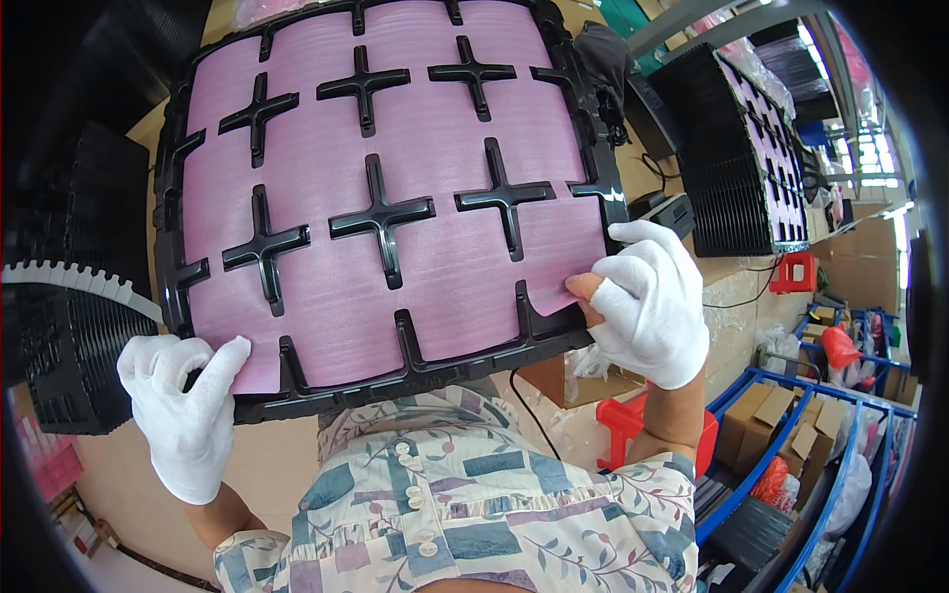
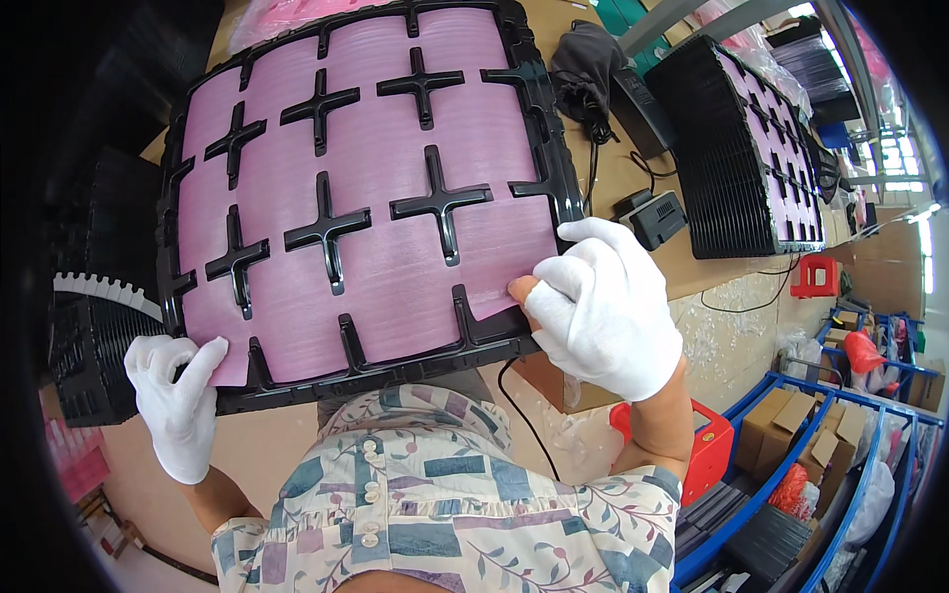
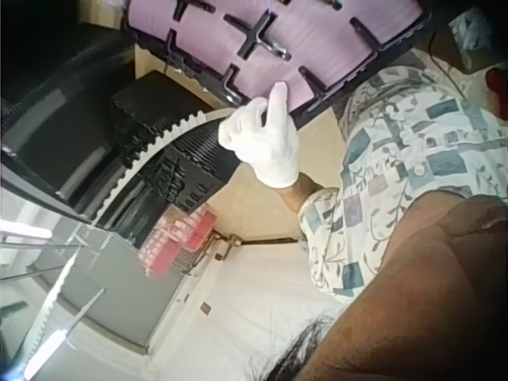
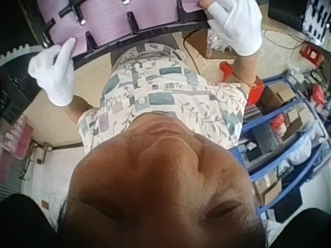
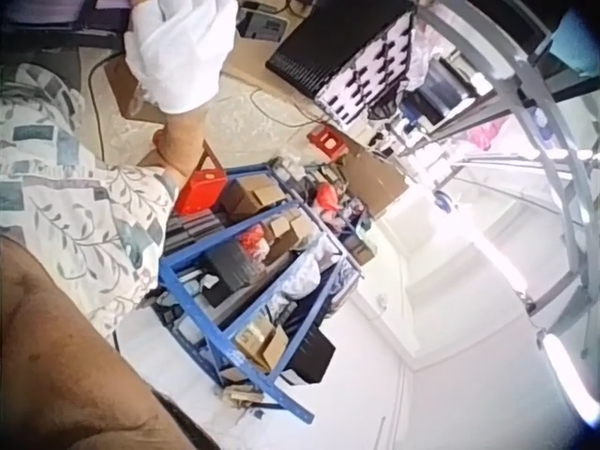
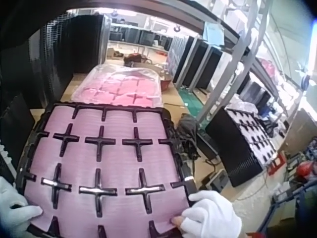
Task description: The person assembles internal component strips into a black tray by hand, using foam padding and adhesive strips to secure them.
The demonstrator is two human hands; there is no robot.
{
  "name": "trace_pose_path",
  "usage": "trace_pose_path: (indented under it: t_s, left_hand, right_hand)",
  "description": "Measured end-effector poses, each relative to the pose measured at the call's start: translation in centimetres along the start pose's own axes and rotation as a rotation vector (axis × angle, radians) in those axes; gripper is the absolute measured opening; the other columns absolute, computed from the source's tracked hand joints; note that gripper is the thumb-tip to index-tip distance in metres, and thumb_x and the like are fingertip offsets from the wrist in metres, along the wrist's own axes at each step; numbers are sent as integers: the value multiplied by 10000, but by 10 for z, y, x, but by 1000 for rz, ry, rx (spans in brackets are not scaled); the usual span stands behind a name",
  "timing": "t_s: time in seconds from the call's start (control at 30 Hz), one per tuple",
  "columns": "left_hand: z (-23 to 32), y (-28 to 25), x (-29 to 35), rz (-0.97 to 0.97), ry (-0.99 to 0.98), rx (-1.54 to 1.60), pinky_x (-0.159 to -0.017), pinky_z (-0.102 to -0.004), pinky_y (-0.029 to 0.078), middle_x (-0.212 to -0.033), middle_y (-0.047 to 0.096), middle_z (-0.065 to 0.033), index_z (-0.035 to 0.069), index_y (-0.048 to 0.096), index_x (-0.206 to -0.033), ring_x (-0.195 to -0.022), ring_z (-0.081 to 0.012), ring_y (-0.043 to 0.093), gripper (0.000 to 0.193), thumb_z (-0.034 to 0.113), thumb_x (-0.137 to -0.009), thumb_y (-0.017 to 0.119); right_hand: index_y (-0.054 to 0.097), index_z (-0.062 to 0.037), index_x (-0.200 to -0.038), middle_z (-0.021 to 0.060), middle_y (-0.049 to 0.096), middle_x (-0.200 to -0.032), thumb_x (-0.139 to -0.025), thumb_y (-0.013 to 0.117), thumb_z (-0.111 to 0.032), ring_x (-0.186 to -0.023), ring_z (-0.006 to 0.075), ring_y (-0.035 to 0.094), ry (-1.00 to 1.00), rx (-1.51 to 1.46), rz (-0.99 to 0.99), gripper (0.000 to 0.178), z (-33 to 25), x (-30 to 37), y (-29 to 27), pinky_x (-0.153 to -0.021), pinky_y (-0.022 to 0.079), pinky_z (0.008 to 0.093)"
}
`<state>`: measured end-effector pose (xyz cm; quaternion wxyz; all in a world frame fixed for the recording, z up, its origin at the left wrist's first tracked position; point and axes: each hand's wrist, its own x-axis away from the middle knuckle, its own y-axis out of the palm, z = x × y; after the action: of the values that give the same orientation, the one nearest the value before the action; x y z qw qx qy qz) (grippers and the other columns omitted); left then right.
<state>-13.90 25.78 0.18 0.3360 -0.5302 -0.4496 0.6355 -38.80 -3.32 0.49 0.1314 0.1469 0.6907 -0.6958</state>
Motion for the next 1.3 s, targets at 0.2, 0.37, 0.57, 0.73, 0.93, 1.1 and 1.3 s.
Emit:
trace_pose_path:
  t_s: [0.2,0.37,0.57,0.73,0.93,1.1,1.3]
  left_hand:
    - [-1,0,0,-4,13,7,-806,-403,371,-853,466,-33,132,682,-1026,-814,-257,476,554,-33,-499,640]
    - [-6,-2,1,-63,15,66,-817,-412,357,-869,465,-51,110,672,-1050,-828,-267,466,542,38,-513,656]
    - [-5,-25,-10,-133,21,170,-809,-425,348,-928,513,-87,64,660,-1070,-837,-277,470,516,411,-689,636]
    - [8,-17,-52,-259,371,333,-793,-433,388,-1090,583,-136,14,638,-1088,-966,-293,558,554,485,-800,593]
    - [31,5,-64,-346,469,362,-856,-476,415,-1242,538,-185,-15,596,-1136,-1080,-350,547,538,347,-739,628]
    - [33,5,-67,-397,457,355,-886,-487,408,-1267,523,-194,-14,557,-1191,-1111,-367,535,596,297,-690,646]
    - [28,10,-68,-391,479,341,-902,-497,412,-1262,528,-195,-7,551,-1204,-1111,-378,536,511,347,-836,564]
  right_hand:
    - [650,-95,-749,2,572,-735,-535,750,-77,-684,195,559,10,33,-29,236,-2,1,-3,-851,509,404]
    - [651,-93,-741,3,571,-734,-517,744,-72,-682,193,554,20,18,-34,243,-4,1,-3,-855,505,402]
    - [657,-87,-749,10,568,-731,-519,747,-77,-695,203,553,-1,9,-48,247,-4,-1,-2,-846,506,402]
    - [656,-77,-759,21,561,-729,-532,739,-69,-710,224,558,14,2,-28,242,-1,0,-2,-838,510,410]
    - [654,-72,-764,27,556,-732,-665,731,-271,-704,242,558,21,-35,-78,235,0,-5,-10,-846,506,422]
    - [664,-58,-768,35,555,-718,-781,633,-583,-618,227,535,-13,-62,75,526,12,9,-14,-816,520,442]
    - [689,-63,-824,48,617,-802,-691,746,-219,-707,223,582,81,-72,239,212,0,11,-10,-828,527,457]
